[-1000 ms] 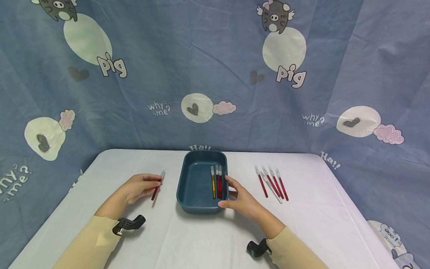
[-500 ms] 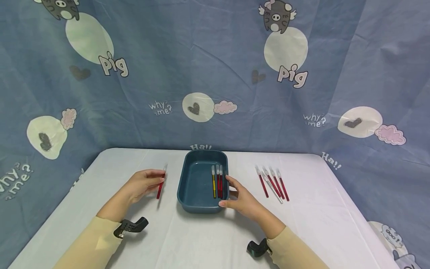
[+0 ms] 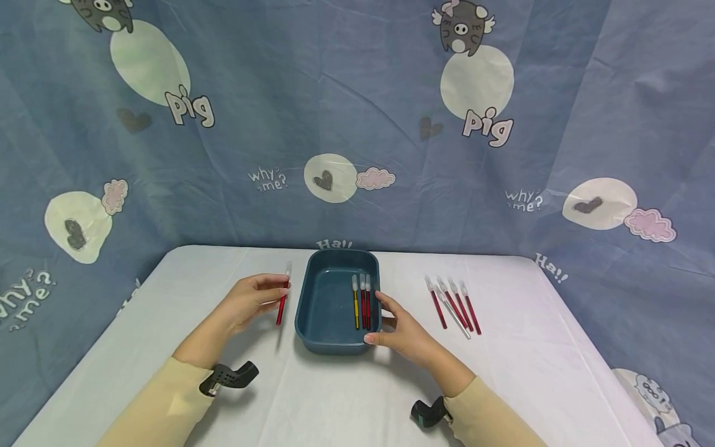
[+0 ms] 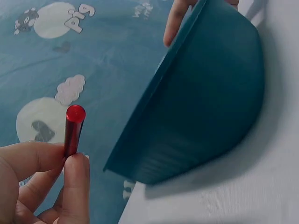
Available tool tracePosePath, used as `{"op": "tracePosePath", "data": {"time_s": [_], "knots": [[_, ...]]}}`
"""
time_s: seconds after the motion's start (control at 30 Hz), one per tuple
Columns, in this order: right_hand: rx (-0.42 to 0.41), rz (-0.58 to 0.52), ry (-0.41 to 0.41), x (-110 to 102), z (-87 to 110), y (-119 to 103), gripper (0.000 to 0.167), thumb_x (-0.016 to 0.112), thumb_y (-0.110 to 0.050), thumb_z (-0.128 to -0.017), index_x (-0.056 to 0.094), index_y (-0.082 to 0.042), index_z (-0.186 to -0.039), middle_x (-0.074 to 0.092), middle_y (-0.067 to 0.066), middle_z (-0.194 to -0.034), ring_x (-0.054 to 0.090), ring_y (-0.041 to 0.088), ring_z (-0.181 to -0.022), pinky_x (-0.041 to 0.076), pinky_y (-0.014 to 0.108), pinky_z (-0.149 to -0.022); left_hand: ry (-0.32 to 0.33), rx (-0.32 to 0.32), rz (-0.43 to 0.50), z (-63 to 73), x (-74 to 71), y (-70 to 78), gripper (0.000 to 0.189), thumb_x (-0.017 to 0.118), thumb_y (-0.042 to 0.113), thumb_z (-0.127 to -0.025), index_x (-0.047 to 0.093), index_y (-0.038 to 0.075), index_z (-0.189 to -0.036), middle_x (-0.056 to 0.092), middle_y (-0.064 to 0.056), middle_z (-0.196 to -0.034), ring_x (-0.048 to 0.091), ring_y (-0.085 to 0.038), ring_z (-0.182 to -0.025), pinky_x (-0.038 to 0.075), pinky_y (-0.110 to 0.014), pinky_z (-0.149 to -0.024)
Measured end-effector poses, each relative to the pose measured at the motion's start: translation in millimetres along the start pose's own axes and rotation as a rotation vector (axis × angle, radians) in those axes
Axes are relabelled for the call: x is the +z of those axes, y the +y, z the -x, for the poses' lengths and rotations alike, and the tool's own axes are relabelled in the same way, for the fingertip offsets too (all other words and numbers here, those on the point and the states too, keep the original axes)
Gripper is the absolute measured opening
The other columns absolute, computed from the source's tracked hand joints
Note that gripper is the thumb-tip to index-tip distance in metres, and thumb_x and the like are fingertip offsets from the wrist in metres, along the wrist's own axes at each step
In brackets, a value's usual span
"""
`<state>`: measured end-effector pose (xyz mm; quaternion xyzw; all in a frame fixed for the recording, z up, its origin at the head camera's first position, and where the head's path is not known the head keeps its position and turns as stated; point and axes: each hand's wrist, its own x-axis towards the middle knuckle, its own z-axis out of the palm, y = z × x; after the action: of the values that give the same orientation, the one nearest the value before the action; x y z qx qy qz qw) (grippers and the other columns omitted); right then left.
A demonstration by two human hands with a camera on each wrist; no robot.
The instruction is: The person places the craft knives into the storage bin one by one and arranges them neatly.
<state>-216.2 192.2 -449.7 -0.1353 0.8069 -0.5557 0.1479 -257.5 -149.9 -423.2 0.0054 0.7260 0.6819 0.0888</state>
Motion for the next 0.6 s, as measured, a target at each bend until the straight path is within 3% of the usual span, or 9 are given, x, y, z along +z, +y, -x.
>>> {"op": "tracePosePath", "data": {"time_s": [0.6], "knots": [[0.005, -0.003, 0.001, -1, -0.3, 1, 0.096, 0.082, -0.020, -0.085, 0.023, -0.018, -0.160, 0.022, 0.022, -0.162, 0.035, 0.048, -0.141, 0.042, 0.057, -0.106, -0.025, 0.037, -0.026, -6.5, 52.1, 19.6, 0.038, 0.069, 0.004, -0.093, 0.062, -0.002, -0.130, 0.063, -0.021, -0.125, 0.069, -0.022, -0.102, 0.057, -0.034, -0.089]]}}
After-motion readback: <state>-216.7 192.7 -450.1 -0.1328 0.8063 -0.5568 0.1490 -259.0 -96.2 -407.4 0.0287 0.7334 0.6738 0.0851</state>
